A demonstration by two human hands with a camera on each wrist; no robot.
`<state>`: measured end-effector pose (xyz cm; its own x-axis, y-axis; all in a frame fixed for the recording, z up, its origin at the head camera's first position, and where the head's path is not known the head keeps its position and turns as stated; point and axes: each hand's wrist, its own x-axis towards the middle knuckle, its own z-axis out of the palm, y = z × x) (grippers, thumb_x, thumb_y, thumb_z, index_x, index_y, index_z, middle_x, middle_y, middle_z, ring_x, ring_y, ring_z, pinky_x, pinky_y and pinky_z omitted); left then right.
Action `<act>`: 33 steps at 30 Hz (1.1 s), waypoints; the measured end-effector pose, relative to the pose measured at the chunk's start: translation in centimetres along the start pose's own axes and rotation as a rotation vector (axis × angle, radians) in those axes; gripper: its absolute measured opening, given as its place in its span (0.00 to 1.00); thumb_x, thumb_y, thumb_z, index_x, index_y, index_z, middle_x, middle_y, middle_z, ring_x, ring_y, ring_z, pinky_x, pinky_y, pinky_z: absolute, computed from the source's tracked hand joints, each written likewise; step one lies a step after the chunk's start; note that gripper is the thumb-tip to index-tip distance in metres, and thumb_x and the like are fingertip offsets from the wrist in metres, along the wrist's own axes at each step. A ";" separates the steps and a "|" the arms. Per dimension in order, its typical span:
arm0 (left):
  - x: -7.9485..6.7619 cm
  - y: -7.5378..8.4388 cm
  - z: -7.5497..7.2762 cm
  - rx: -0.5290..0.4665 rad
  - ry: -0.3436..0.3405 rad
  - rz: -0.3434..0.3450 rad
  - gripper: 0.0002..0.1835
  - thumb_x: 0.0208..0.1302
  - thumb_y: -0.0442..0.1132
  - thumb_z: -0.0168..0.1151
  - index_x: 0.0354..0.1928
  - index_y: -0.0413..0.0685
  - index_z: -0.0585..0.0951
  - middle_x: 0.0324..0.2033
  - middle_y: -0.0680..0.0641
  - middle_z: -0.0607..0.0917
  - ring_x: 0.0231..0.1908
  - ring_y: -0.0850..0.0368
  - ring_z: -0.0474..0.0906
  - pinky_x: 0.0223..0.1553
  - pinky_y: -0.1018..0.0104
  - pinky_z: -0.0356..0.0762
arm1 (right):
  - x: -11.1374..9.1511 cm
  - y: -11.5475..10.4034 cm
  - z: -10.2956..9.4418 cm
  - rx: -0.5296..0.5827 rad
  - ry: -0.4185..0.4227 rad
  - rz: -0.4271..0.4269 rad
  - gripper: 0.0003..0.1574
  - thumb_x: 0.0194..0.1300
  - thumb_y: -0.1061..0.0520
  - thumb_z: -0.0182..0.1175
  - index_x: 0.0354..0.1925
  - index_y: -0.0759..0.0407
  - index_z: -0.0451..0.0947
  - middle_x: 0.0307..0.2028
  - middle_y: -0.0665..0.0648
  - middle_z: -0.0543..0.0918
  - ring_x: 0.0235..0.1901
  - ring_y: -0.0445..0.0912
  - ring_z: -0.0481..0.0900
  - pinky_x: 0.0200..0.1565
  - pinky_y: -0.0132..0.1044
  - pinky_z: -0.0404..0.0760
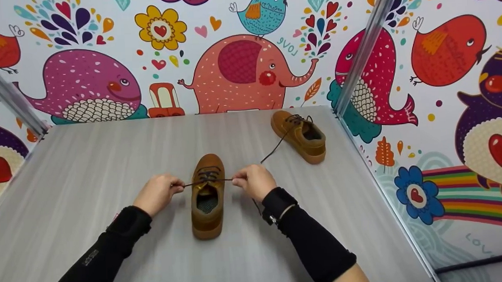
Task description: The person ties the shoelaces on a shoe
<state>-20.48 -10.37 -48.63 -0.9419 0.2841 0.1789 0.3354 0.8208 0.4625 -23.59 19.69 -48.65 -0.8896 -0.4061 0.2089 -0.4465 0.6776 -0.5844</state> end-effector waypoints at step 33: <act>2.3 2.0 -0.6 -0.867 0.216 -0.148 0.06 0.77 0.38 0.65 0.45 0.43 0.87 0.44 0.42 0.93 0.35 0.59 0.82 0.37 0.70 0.77 | 0.4 -0.5 -1.1 0.192 0.058 0.167 0.07 0.71 0.58 0.71 0.41 0.60 0.93 0.37 0.58 0.94 0.31 0.38 0.80 0.35 0.30 0.76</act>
<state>-21.97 -8.35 -46.73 -0.9823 0.0339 0.1843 0.1873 0.1557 0.9699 -23.84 19.89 -47.45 -0.9559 -0.2589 0.1388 -0.2719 0.6012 -0.7514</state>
